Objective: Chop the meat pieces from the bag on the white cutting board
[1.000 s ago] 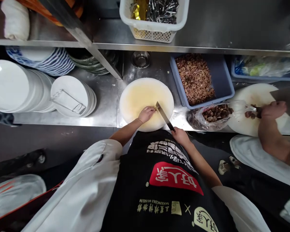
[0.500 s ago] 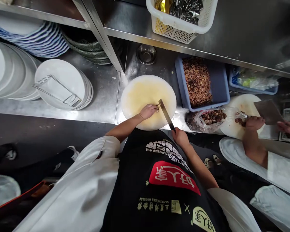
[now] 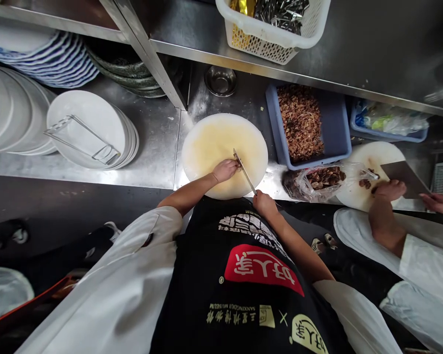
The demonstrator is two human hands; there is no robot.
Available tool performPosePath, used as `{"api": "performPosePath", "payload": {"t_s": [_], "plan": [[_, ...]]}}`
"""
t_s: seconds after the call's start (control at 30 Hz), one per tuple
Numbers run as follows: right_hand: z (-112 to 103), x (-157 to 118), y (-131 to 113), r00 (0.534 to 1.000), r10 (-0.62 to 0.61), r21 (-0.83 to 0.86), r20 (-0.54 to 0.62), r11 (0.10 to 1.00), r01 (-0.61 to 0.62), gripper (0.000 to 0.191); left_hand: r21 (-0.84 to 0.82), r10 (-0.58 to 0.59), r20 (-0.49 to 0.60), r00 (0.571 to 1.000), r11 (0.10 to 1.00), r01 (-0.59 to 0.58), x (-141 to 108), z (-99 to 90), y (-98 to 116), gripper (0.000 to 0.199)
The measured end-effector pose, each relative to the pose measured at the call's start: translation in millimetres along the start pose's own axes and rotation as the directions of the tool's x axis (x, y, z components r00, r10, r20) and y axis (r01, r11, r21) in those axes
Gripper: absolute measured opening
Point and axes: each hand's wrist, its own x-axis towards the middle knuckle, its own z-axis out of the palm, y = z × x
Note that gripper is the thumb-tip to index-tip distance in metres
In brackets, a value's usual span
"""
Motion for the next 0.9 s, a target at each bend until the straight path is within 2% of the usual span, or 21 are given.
{"api": "performPosePath", "payload": {"t_s": [0.23, 0.4, 0.57, 0.7, 0.9], "plan": [[-13.2, 34.1, -7.6, 1.000, -0.017, 0.032, 0.005, 0.999, 0.017, 0.035, -0.023, -0.008, 0.017, 1.000, 1.000, 0.008, 1.8, 1.3, 0.9, 0.031], [-19.8, 61.4, -19.1, 1.000, 0.011, 0.081, -0.021, 0.997, -0.009, 0.037, -0.015, -0.076, -0.067, 0.995, 0.997, 0.075, 4.4, -2.1, -2.5, 0.033], [-7.5, 59.3, -16.8, 0.999, 0.025, 0.154, -0.032, 0.988, -0.019, 0.035, -0.033, -0.082, -0.111, 0.990, 0.996, 0.079, 5.0, -0.3, -4.9, 0.029], [2.4, 54.2, -11.1, 0.999, 0.033, 0.179, -0.041, 0.984, -0.025, 0.034, -0.047, -0.032, -0.077, 0.997, 0.999, 0.028, 5.2, 5.1, -1.0, 0.027], [-14.8, 75.6, -31.7, 0.994, 0.062, 0.264, -0.084, 0.964, -0.038, 0.031, -0.024, -0.073, -0.069, 0.995, 0.997, 0.072, 15.8, 0.1, -8.0, 0.031]]}}
